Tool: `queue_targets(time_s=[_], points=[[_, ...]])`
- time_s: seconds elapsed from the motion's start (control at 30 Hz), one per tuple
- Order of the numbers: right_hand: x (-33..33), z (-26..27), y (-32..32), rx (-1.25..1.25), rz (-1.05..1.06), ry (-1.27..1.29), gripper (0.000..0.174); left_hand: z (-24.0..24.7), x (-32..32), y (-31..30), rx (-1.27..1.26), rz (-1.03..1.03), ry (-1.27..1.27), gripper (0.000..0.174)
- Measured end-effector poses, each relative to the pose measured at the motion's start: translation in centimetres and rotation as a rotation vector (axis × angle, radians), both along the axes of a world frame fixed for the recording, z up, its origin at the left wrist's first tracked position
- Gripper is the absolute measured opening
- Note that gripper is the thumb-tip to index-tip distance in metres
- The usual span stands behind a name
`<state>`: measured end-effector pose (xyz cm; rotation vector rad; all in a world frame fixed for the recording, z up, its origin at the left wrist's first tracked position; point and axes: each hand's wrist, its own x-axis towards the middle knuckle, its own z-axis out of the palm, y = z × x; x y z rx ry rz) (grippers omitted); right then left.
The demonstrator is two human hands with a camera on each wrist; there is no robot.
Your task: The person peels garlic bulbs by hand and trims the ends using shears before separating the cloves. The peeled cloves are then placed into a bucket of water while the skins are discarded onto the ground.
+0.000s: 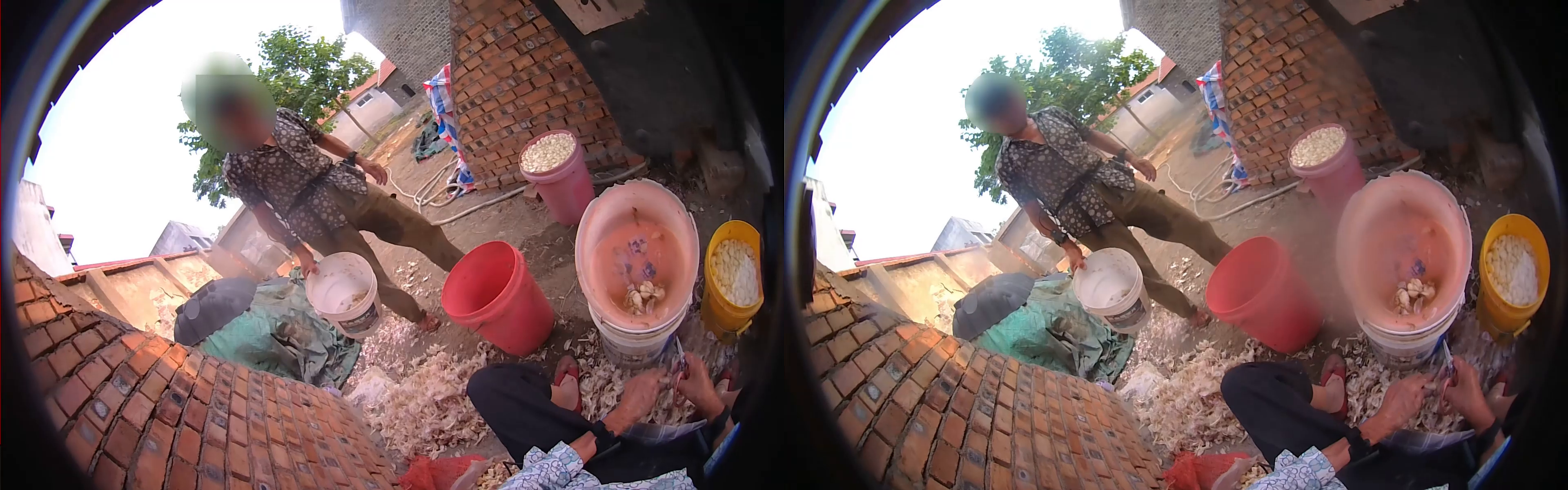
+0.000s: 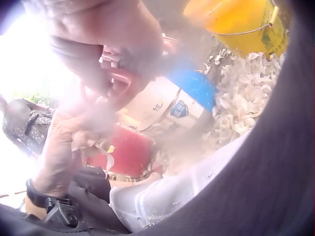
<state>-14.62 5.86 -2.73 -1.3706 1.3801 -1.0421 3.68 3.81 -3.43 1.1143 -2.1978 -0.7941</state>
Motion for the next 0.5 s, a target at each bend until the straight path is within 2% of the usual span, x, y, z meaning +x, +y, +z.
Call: queue_targets(time_s=[0.07,0.1,0.17,0.2,0.27,0.3,0.4,0.47,0.5], points=[[0.3,1.0,0.1,0.052,-0.026,-0.045,0.023,-0.7,0.0,-0.1,-0.063,0.01,0.186,0.025],[0.1,1.1,0.1,0.052,-0.028,-0.045,0.023,-1.0,-0.1,-0.1,-0.063,0.007,0.186,0.025],[-0.4,1.2,0.2,0.19,-0.002,-0.251,0.021,-0.4,-0.1,0.0,0.144,-0.062,0.289,0.024],[-0.2,2.0,0.3,0.192,-0.002,-0.244,0.021,1.2,0.3,-0.2,0.147,-0.062,0.296,0.024],[0.1,3.6,0.6,0.237,-0.022,-0.277,0.021,3.2,0.3,0.1,0.563,-0.051,0.238,0.023],[-0.1,3.6,0.6,0.257,-0.019,-0.253,0.021,1.7,0.1,0.1,0.466,-0.027,0.263,0.024],[-0.2,2.7,0.5,0.229,0.002,-0.249,0.019,2.1,-0.2,0.4,0.545,0.0,0.394,0.022],[0.1,3.3,0.3,0.195,0.009,-0.172,0.018,1.8,-0.4,0.4,0.623,0.003,0.384,0.024],[0.5,2.9,0.3,0.163,0.0,-0.202,0.017,3.6,0.1,0.4,0.66,-0.02,0.27,0.027]])
